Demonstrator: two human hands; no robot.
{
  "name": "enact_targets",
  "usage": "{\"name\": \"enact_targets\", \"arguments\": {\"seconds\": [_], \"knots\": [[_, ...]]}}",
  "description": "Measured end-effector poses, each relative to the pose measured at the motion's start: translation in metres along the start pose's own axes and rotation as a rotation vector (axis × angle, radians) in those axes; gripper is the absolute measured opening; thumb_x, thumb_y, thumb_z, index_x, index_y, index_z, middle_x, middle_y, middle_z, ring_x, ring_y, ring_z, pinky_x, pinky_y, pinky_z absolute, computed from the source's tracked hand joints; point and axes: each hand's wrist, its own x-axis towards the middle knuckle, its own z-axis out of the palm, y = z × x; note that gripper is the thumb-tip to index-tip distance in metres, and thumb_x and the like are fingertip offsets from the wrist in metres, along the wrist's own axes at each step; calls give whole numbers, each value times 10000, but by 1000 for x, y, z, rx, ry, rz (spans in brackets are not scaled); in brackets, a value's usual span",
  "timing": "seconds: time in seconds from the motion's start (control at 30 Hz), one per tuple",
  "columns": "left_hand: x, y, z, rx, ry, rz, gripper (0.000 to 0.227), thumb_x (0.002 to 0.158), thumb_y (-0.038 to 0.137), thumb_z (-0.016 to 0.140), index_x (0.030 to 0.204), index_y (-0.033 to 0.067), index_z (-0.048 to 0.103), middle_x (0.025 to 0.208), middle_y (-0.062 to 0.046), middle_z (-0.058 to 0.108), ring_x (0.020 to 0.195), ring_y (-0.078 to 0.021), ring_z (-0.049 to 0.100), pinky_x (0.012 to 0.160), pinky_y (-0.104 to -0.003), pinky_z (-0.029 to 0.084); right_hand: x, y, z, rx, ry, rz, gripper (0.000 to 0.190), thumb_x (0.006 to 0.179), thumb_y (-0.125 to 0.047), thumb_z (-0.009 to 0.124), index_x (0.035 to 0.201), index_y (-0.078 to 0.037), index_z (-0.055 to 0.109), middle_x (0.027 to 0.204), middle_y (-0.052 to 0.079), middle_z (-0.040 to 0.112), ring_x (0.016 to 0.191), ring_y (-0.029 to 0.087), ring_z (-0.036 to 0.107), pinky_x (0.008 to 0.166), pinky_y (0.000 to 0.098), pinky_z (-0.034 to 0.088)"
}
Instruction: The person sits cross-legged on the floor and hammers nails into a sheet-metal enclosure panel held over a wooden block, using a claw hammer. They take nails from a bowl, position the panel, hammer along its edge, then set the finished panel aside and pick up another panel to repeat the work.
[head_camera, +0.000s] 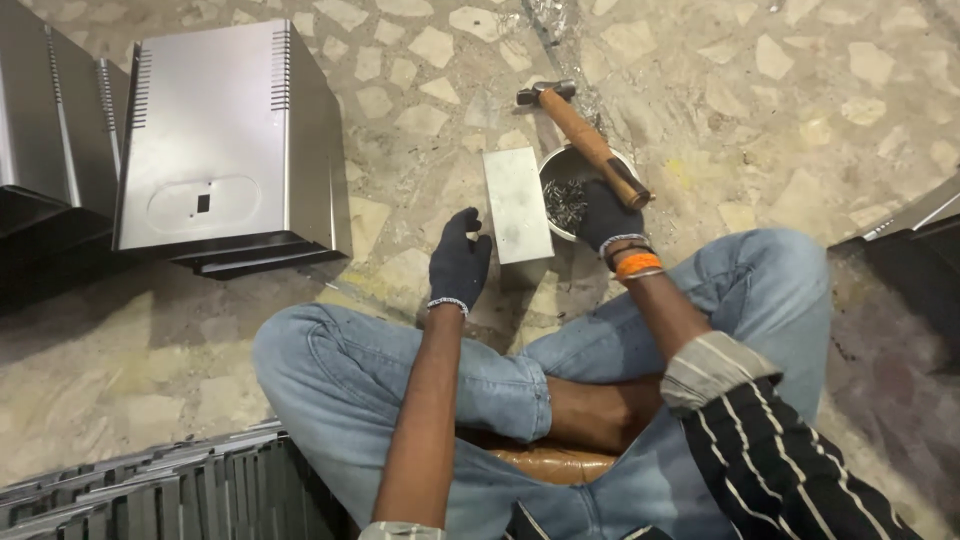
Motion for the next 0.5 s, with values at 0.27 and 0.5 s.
{"name": "enact_targets", "arguments": {"seconds": [0.27,0.5], "knots": [[5,-5,2,29,1,12,471,913,136,690,1367,93,575,1223,-95,706,850,-240,735,806,-375,575,13,11,39,118,432,-56,373,855,-116,676,1226,-91,693,1148,192,712,1114,412,649,913,494,523],[6,-6,3,16,15,21,461,915,138,694,1360,97,583,1218,-92,711,855,-232,738,810,-375,575,1,-31,-15,147,256,-148,627,675,-314,857,1230,-78,687,1070,229,698,1044,452,643,843,554,501]]}}
